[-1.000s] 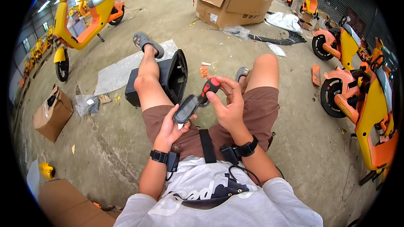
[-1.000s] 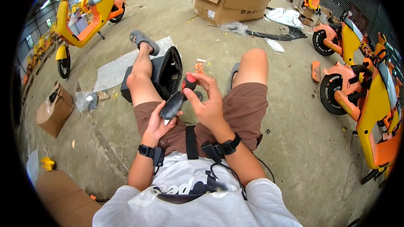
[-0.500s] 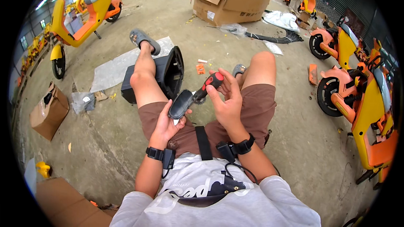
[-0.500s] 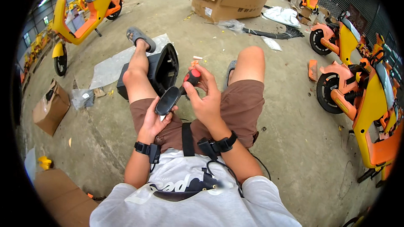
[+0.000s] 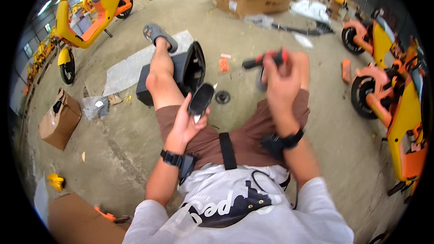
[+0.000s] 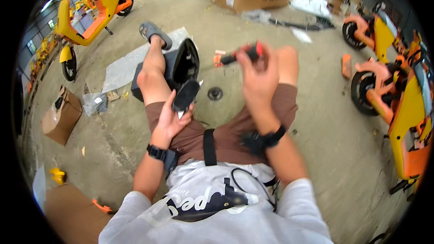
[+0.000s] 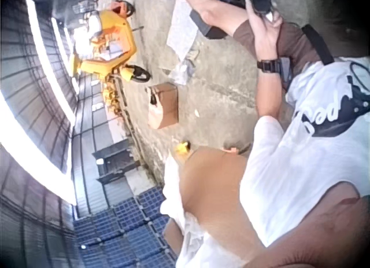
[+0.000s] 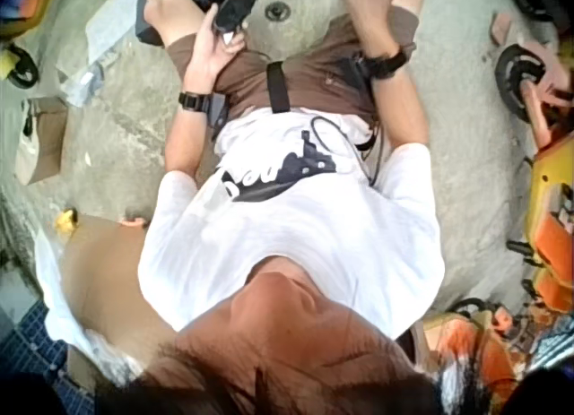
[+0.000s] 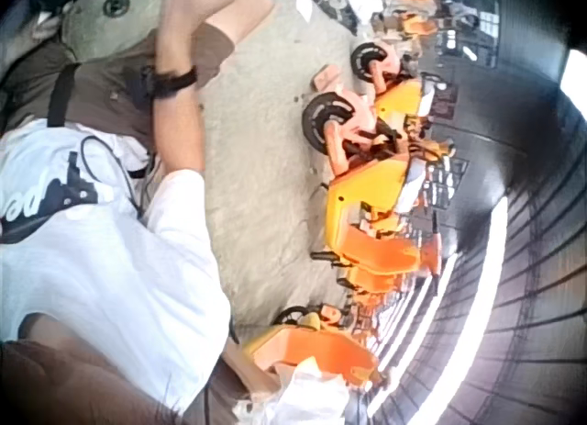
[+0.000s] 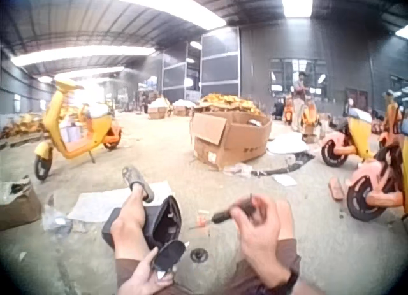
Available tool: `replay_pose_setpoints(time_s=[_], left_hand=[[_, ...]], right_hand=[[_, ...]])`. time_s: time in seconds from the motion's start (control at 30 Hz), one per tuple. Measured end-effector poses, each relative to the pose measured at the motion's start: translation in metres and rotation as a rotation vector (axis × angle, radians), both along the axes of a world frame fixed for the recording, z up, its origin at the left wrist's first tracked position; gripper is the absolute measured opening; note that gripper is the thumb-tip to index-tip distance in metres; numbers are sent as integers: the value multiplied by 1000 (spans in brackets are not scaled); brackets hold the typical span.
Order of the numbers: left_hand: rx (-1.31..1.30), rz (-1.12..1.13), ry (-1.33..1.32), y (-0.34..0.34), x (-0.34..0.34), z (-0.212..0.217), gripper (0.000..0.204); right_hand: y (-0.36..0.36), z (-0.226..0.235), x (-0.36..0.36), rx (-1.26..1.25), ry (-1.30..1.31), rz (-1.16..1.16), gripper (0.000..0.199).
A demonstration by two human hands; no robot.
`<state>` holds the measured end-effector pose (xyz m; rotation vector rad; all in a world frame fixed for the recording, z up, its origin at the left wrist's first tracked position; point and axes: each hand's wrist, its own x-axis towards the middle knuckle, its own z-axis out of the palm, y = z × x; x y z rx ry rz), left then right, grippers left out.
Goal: The person removes a clear plastic cover and an internal circuit board from a black housing using a screwdriver.
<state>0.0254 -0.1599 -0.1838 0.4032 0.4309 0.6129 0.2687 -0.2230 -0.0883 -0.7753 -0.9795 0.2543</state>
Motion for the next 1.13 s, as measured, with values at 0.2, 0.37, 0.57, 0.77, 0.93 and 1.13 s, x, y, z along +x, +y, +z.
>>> replay_pose_setpoints(time_s=[0.2,0.37,0.57,0.77,0.93,1.13], left_hand=[[-61,-16,12,66,26,35,51],[-108,-12,20,96,58,43,54],[-107,136,173,115,68,70,55],[0,331,545,111,99,101,55],[-24,371,393,112,104,121,58],[-176,358,398,124,93,90,61]], right_hand=[[135,69,50,-566,-702,-308,32],[235,-24,116,-893,-805,-399,24],[241,-138,113,-1247,-586,-209,33],[233,-144,99,-1377,-488,72,42],[239,-147,133,-1480,-603,101,29],[250,-122,148,-1697,-694,76,36]])
